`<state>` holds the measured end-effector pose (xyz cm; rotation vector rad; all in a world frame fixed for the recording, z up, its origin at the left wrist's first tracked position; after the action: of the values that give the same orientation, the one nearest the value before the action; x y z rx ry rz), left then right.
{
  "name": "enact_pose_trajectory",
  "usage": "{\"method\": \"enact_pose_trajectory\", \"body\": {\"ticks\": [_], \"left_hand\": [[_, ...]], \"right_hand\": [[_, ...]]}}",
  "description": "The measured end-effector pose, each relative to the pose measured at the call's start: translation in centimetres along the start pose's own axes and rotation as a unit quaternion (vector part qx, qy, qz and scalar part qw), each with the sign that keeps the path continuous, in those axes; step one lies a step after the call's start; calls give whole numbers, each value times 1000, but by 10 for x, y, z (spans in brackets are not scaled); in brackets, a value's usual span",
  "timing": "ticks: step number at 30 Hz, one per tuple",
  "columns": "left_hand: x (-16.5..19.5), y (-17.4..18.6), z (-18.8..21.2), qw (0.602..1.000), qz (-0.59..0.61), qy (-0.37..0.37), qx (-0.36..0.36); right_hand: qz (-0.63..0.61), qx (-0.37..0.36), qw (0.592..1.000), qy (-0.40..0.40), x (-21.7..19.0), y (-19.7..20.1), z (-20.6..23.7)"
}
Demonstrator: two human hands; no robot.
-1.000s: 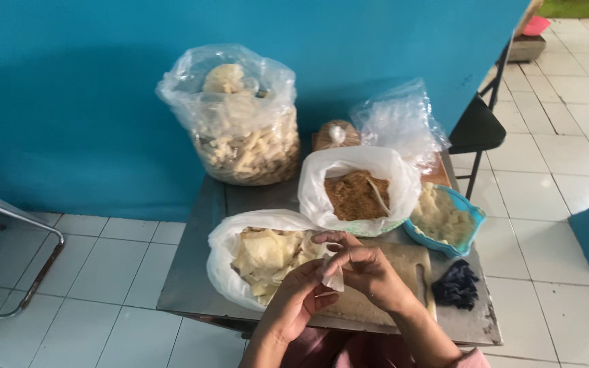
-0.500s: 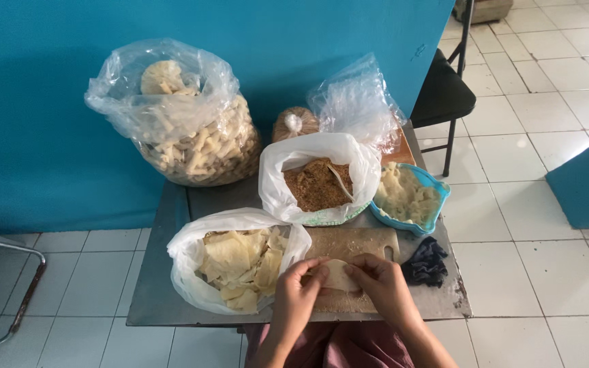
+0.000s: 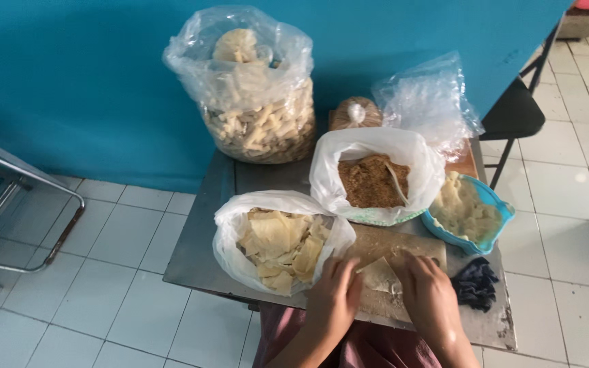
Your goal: The person takes flat dough sheets from a plastic bag, folds them over a brown filling by hand on a cutting board, and places the folded pieces into a blue bowl. They occasionally reach into the bag of brown filling and continue folding pieces one at a time.
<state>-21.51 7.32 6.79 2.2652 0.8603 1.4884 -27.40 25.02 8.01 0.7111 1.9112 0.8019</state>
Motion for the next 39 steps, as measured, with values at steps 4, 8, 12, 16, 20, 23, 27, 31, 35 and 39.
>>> {"method": "enact_pose_trajectory", "body": {"ticks": [4, 8, 12, 16, 20, 23, 27, 31, 35, 39], "left_hand": [[-28, 66, 22, 985, -131, 34, 109], [-66, 106, 32, 963, -232, 107, 84], [-73, 116, 38, 976, -161, 96, 112], [-79, 127, 43, 980, -36, 112, 160], [-100, 121, 41, 970, 11, 207, 130], [-115, 107, 33, 968, 109, 203, 96], [-131, 96, 34, 946, 223, 220, 82], [-141, 91, 33, 918, 320, 229, 49], [-150, 98, 19, 921, 307, 230, 63], [-144, 118, -1, 969, 159, 165, 90]], "right_hand": [[-38, 4, 999, -35, -25, -1, -6], [-108, -24, 994, 21, -71, -26, -6], [-143, -76, 985, 54, -104, -48, -4], [-211, -126, 965, 96, -131, -65, 0], [-225, -111, 944, 217, -159, -75, 2], [-213, -109, 941, 238, -168, -90, -2], [-233, -142, 948, 163, -164, -108, -20], [-270, -184, 939, 109, -159, -108, -32], [-244, -82, 951, 173, -169, -87, -31], [-195, -174, 948, 182, -174, -95, 2]]}}
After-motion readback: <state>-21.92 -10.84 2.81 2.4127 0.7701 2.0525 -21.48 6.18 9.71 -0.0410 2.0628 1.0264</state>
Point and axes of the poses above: each hand's wrist, its own z-axis away from the middle knuckle, its own y-axis out of the back of the hand, x = y × z, the point moved 7 cm from there along -z, towards the middle knuckle, and after that the axes turned 4 degrees about -x, right-handed, at the moved point
